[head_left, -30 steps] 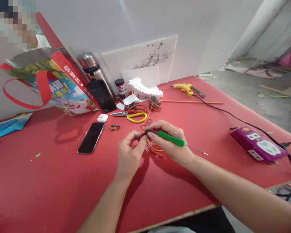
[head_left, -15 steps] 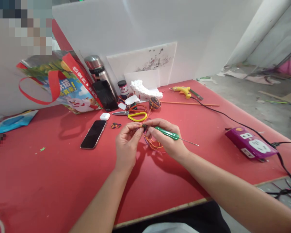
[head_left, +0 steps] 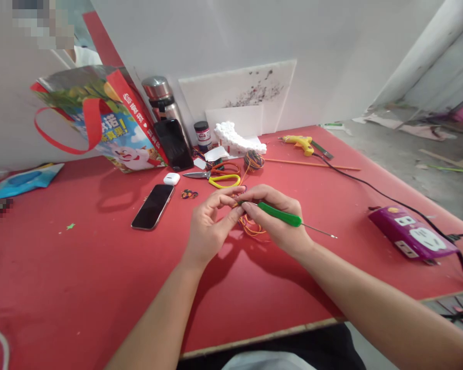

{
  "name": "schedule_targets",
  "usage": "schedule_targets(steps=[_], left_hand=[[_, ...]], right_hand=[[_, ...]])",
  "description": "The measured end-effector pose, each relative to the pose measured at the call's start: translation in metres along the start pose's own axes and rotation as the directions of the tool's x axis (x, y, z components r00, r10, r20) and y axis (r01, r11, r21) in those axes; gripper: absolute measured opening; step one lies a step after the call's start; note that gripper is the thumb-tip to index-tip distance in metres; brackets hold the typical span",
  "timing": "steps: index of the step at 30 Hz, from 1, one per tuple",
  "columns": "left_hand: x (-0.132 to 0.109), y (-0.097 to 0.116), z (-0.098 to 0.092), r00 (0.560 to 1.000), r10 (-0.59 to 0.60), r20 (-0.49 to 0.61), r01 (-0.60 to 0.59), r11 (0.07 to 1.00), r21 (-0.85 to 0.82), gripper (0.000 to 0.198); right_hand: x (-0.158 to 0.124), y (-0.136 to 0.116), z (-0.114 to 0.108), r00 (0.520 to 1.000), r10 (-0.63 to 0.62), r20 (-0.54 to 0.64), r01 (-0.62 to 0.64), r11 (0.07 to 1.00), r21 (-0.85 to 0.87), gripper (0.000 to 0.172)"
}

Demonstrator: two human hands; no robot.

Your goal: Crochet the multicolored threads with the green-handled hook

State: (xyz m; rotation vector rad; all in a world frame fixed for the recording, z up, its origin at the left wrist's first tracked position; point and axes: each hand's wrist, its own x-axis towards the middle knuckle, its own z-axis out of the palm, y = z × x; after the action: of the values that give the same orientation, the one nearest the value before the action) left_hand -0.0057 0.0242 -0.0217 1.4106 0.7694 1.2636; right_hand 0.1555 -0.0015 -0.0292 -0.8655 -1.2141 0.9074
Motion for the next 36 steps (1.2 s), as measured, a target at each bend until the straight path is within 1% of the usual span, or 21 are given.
schedule_targets(steps=[2, 3, 5, 7, 9, 11, 13, 14, 17, 21, 24, 25, 27, 29, 31, 33, 36], left_hand=[[-0.001, -0.003, 0.003, 0.996, -0.087, 0.019, 0.089, 0.988, -0.124, 0.018], [-0.002, -0.003, 0.004, 0.993, -0.116, 0.032, 0.119, 0.982, -0.149, 0.019], [-0.003, -0.004, 0.005, 0.987, -0.152, 0.059, 0.159, 0.976, -0.148, 0.021], [-0.003, -0.003, 0.004, 0.98, -0.18, 0.082, 0.19, 0.973, -0.133, 0.024], [-0.003, -0.002, 0.001, 0.98, -0.187, 0.075, 0.195, 0.974, -0.115, 0.026], [0.0, -0.002, -0.002, 0.983, -0.178, 0.041, 0.181, 0.979, -0.094, 0.032], [0.002, -0.002, -0.004, 0.987, -0.16, 0.009, 0.16, 0.985, -0.067, 0.036], [0.004, -0.002, -0.005, 0.988, -0.152, 0.005, 0.152, 0.987, -0.049, 0.034], [0.005, -0.001, -0.006, 0.992, -0.127, 0.028, 0.127, 0.992, -0.005, 0.025], [0.002, -0.002, -0.007, 0.99, -0.122, 0.068, 0.121, 0.993, 0.013, 0.027], [0.0, -0.003, -0.006, 0.989, -0.124, 0.079, 0.125, 0.992, -0.01, 0.037], [0.0, -0.002, -0.005, 0.99, -0.122, 0.073, 0.123, 0.992, -0.014, 0.038], [0.001, -0.002, -0.004, 0.992, -0.117, 0.053, 0.117, 0.993, -0.007, 0.032], [0.002, 0.0, -0.003, 0.993, -0.116, 0.034, 0.116, 0.993, 0.01, 0.026], [0.002, 0.001, -0.002, 0.993, -0.112, 0.021, 0.112, 0.994, 0.019, 0.024], [0.003, 0.002, -0.001, 0.995, -0.095, 0.008, 0.095, 0.995, 0.019, 0.023], [0.002, 0.003, 0.001, 0.999, -0.051, -0.009, 0.051, 0.998, 0.026, 0.021]], right_hand=[[0.0, -0.001, 0.001, 0.998, -0.058, 0.0, 0.058, 0.998, 0.01, 0.008], [0.0, -0.001, 0.001, 0.997, -0.075, -0.003, 0.075, 0.997, 0.015, 0.009], [0.001, -0.003, 0.001, 0.997, -0.075, -0.016, 0.075, 0.997, 0.007, 0.01], [0.003, -0.004, 0.0, 0.999, -0.036, -0.032, 0.036, 0.999, 0.004, 0.007], [0.005, -0.004, -0.001, 0.999, 0.018, -0.052, -0.017, 1.0, 0.014, 0.003], [0.007, -0.003, -0.002, 0.996, 0.06, -0.067, -0.059, 0.998, 0.023, 0.003], [0.008, -0.002, -0.003, 0.995, 0.068, -0.075, -0.067, 0.998, 0.021, 0.004], [0.008, -0.002, -0.002, 0.995, 0.062, -0.076, -0.061, 0.998, 0.02, 0.004], [0.007, -0.002, -0.001, 0.996, 0.043, -0.082, -0.042, 0.999, 0.015, 0.004], [0.006, -0.004, 0.0, 0.993, 0.044, -0.109, -0.043, 0.999, 0.011, 0.004], [0.009, -0.003, -0.001, 0.987, 0.104, -0.119, -0.101, 0.994, 0.034, 0.01], [0.009, -0.003, -0.002, 0.984, 0.128, -0.121, -0.123, 0.991, 0.045, 0.012], [0.011, -0.001, -0.002, 0.978, 0.167, -0.124, -0.159, 0.984, 0.077, 0.016], [0.012, 0.0, -0.002, 0.971, 0.21, -0.115, -0.193, 0.97, 0.145, 0.02], [0.014, -0.001, -0.002, 0.957, 0.282, -0.073, -0.254, 0.93, 0.264, 0.025], [0.016, -0.002, -0.003, 0.93, 0.367, 0.001, -0.34, 0.861, 0.378, 0.03], [0.019, -0.003, -0.004, 0.891, 0.446, 0.085, -0.433, 0.778, 0.455, 0.035]])
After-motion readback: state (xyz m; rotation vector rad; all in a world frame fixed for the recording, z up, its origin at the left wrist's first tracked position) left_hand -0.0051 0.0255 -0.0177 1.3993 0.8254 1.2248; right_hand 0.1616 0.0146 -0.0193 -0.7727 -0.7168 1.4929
